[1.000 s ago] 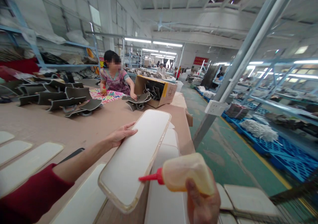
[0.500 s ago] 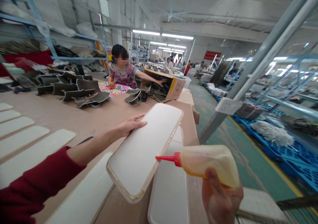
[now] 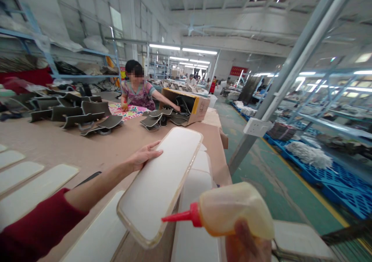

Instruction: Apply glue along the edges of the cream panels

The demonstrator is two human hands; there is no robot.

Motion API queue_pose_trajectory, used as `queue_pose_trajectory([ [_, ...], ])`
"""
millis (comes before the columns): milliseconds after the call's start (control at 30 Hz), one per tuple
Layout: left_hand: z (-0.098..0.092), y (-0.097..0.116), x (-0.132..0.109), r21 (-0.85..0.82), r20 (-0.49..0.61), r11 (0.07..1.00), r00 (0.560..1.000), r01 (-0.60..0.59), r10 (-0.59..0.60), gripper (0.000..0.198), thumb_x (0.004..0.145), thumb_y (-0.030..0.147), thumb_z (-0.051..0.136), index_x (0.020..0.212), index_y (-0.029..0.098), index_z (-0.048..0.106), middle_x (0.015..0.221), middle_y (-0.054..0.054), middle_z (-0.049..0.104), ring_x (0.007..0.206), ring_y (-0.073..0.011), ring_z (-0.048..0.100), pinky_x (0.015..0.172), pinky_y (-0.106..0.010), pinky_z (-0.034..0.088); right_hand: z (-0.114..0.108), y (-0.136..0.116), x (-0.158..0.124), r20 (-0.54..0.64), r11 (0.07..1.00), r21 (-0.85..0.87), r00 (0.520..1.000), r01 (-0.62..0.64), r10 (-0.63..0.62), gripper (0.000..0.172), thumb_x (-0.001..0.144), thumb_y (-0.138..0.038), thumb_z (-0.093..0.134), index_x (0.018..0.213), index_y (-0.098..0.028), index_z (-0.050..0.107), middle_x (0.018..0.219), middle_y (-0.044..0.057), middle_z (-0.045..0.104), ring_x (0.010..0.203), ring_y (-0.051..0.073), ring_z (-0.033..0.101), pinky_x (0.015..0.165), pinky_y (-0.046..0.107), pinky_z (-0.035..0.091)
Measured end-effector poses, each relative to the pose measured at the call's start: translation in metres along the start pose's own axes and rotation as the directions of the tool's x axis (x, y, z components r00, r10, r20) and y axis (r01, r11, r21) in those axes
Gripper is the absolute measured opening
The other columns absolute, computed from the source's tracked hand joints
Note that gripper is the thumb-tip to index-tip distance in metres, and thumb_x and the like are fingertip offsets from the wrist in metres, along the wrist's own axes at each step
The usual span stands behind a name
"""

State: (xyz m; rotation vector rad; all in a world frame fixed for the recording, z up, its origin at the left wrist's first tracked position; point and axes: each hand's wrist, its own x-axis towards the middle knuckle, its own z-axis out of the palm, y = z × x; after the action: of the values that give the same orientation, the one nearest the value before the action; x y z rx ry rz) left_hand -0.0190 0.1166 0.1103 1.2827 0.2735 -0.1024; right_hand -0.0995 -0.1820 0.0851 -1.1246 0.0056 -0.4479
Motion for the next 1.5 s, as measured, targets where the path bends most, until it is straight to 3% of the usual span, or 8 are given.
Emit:
queue_pose_trajectory([
  [100,-0.001,0.0,-0.014,0.023,0.035,0.999,0.999,-0.029,0.028,0.115,0.055,0.032,0.089,0.15,0.019,0.026,0.098,-0.01,0.074,0.066,-0.0199,0.069,0.058,-0.029,0.057,0.016,-0.017,0.036,-0.157,0.987,0.076,0.98,0.139,-0.126,0.047,0.061,-0.036,0.084,0.101,-0.02,0.066,0.098,0.006,0.067,0.099,0.026,0.062,0.077,0.034,0.057],
  [233,-0.002,0.0,-0.036,0.062,0.093,0.998,0.995,-0.026,0.02,0.112,0.058,0.037,0.087,0.151,0.023,0.025,0.097,-0.009,0.075,0.069,-0.0224,0.071,0.059,-0.031,0.058,0.024,-0.031,0.077,-0.194,0.928,0.128,0.926,0.35,-0.323,0.036,0.061,-0.029,0.085,0.089,-0.019,0.066,0.095,0.002,0.066,0.104,0.024,0.059,0.093,0.037,0.049],
  [567,-0.007,0.001,-0.059,0.081,0.15,0.997,0.989,-0.018,0.005,0.104,0.064,0.037,0.084,0.149,0.029,0.025,0.115,-0.008,0.07,0.082,-0.0266,0.072,0.07,-0.039,0.06,0.018,-0.035,0.103,-0.164,0.898,0.157,0.908,0.411,-0.386,0.045,0.06,-0.026,0.088,0.099,-0.016,0.066,0.086,0.001,0.065,0.087,0.017,0.062,0.092,0.033,0.048],
  [1000,-0.002,0.006,-0.06,0.038,0.151,0.999,0.988,-0.034,0.028,0.109,0.063,0.037,0.084,0.15,0.024,0.02,0.114,-0.011,0.071,0.082,-0.0262,0.072,0.071,-0.037,0.059,0.016,-0.021,0.076,-0.142,0.95,0.151,0.957,0.274,-0.254,0.042,0.059,-0.029,0.088,0.093,-0.015,0.068,0.084,0.005,0.068,0.078,0.019,0.064,0.071,0.026,0.055],
  [1200,-0.002,0.005,-0.061,0.045,0.123,0.997,0.991,-0.056,0.05,0.113,0.063,0.041,0.084,0.152,0.021,0.016,0.113,-0.012,0.071,0.079,-0.0266,0.072,0.068,-0.036,0.059,0.003,-0.002,0.037,0.111,0.978,0.153,0.986,-0.138,0.122,0.054,0.062,-0.044,0.085,0.106,-0.019,0.067,0.087,0.012,0.069,0.08,0.031,0.066,0.071,0.043,0.057],
  [1267,-0.003,0.005,-0.063,0.054,0.124,0.997,0.991,-0.063,0.056,0.113,0.063,0.042,0.083,0.152,0.021,0.016,0.114,-0.011,0.071,0.08,-0.027,0.072,0.069,-0.037,0.059,0.006,-0.012,0.043,0.03,0.976,0.207,0.998,-0.065,0.06,0.052,0.06,-0.045,0.086,0.103,-0.02,0.068,0.09,0.011,0.069,0.085,0.031,0.065,0.081,0.047,0.055],
  [1367,-0.007,0.002,-0.067,0.066,0.128,0.996,0.99,-0.061,0.052,0.111,0.065,0.041,0.082,0.152,0.023,0.016,0.117,-0.01,0.07,0.084,-0.0278,0.072,0.073,-0.038,0.059,0.016,-0.038,0.067,-0.192,0.954,0.214,0.967,0.208,-0.168,0.047,0.055,-0.04,0.09,0.092,-0.022,0.069,0.084,0.003,0.068,0.09,0.025,0.064,0.094,0.042,0.048],
  [1500,-0.018,-0.004,-0.067,0.061,0.17,0.997,0.985,-0.049,0.038,0.105,0.07,0.04,0.079,0.152,0.027,0.016,0.121,-0.008,0.068,0.09,-0.0291,0.071,0.078,-0.042,0.058,0.021,-0.06,0.094,-0.195,0.899,0.173,0.909,0.402,-0.368,0.039,0.057,-0.036,0.09,0.087,-0.022,0.069,0.08,-0.001,0.067,0.085,0.019,0.063,0.091,0.034,0.049],
])
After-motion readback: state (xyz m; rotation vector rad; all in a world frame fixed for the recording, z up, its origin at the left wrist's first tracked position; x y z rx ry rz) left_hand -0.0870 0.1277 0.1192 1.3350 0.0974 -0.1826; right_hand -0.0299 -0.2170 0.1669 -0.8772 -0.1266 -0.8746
